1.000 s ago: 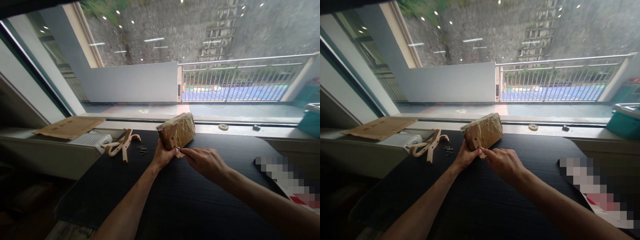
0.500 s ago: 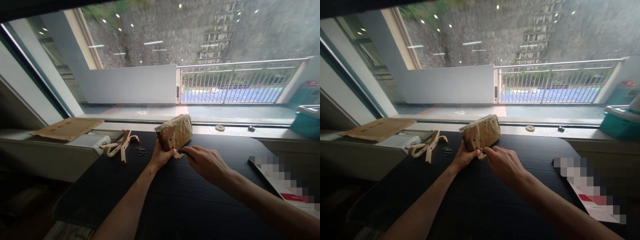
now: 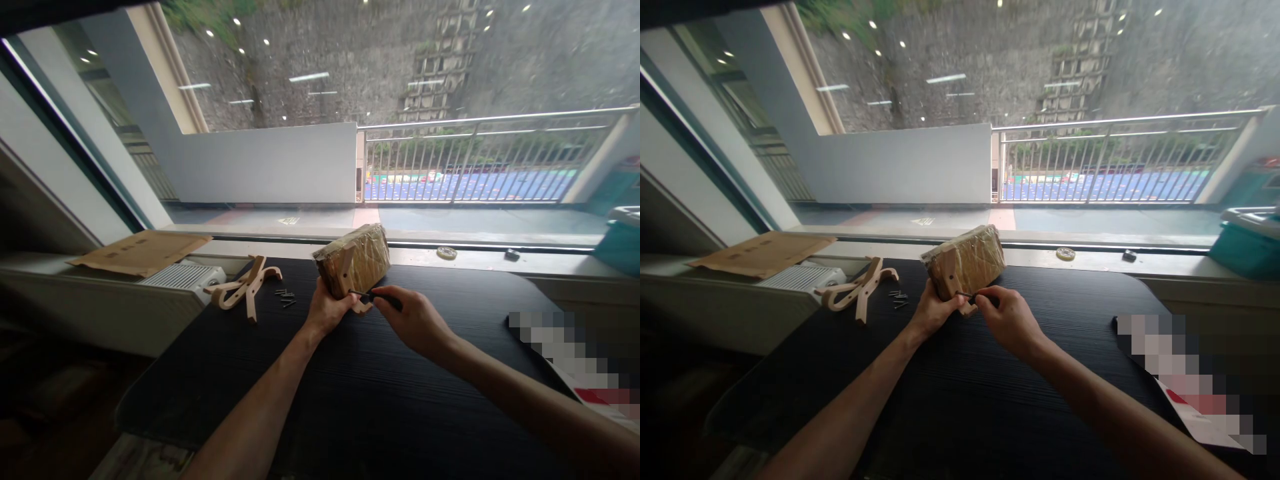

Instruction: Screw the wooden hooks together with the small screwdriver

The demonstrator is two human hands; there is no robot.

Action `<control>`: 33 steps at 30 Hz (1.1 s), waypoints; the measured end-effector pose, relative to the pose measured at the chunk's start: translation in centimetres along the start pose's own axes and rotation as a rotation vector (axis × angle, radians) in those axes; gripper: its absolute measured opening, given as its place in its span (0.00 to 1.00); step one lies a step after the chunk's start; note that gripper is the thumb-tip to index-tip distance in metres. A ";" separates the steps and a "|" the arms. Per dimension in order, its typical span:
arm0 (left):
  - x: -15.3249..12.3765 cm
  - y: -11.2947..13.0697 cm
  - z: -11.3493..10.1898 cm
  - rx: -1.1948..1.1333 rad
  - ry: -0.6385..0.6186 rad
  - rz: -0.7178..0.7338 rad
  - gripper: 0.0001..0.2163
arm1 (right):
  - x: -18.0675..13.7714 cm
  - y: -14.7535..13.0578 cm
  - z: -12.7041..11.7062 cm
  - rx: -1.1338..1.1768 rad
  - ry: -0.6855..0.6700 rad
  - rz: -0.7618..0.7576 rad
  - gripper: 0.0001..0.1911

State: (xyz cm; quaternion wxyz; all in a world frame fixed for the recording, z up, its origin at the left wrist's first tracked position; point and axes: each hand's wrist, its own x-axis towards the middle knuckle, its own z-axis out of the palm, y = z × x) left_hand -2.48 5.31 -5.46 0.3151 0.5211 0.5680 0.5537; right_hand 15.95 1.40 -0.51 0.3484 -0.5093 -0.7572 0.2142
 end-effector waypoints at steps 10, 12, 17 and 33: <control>-0.1 1.2 -0.3 -0.223 -0.110 -0.011 0.27 | -0.1 1.4 -3.0 0.946 -0.227 0.413 0.18; -0.1 1.5 -0.5 -0.230 -0.094 -0.018 0.27 | -0.1 1.4 -3.3 1.067 -0.140 0.374 0.16; 0.2 1.1 -0.9 -0.224 -0.139 0.058 0.35 | 0.2 0.9 -1.1 0.885 -0.277 0.354 0.19; 0.1 2.2 -2.1 -0.314 -0.254 -0.099 0.23 | -1.3 0.6 4.4 0.620 0.008 0.220 0.20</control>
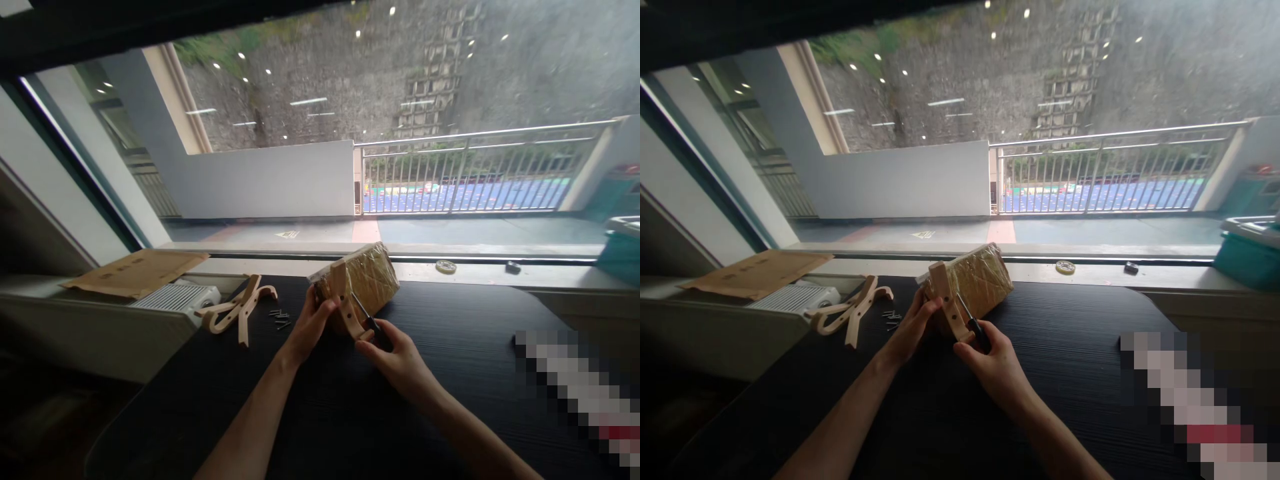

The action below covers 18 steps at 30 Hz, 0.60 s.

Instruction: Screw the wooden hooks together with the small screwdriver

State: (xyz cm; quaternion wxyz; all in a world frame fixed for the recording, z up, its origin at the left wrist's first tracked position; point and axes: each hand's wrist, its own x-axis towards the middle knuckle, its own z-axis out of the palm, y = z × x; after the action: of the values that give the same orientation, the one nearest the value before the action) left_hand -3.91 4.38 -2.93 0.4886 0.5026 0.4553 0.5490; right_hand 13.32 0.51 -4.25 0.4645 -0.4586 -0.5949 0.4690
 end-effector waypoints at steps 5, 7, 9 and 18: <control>0.5 0.0 -0.4 -0.132 -0.018 0.081 0.18 | -0.2 0.5 0.0 0.001 -0.062 -0.009 0.12; 0.8 0.0 -0.2 -0.161 0.028 0.103 0.19 | -0.3 0.5 0.1 -0.015 -0.089 -0.005 0.11; 1.0 0.1 0.1 -0.176 0.067 0.107 0.23 | -0.3 0.4 0.2 -0.019 -0.076 0.002 0.11; 0.8 0.7 0.4 -0.137 0.036 0.118 0.26 | -0.7 -0.4 0.0 -0.034 -0.088 0.036 0.11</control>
State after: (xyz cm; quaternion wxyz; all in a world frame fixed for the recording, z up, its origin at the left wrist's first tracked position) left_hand -3.56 5.13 -2.12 0.4803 0.4839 0.3950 0.6158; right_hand 13.36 -0.20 -3.93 0.4216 -0.4558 -0.6144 0.4868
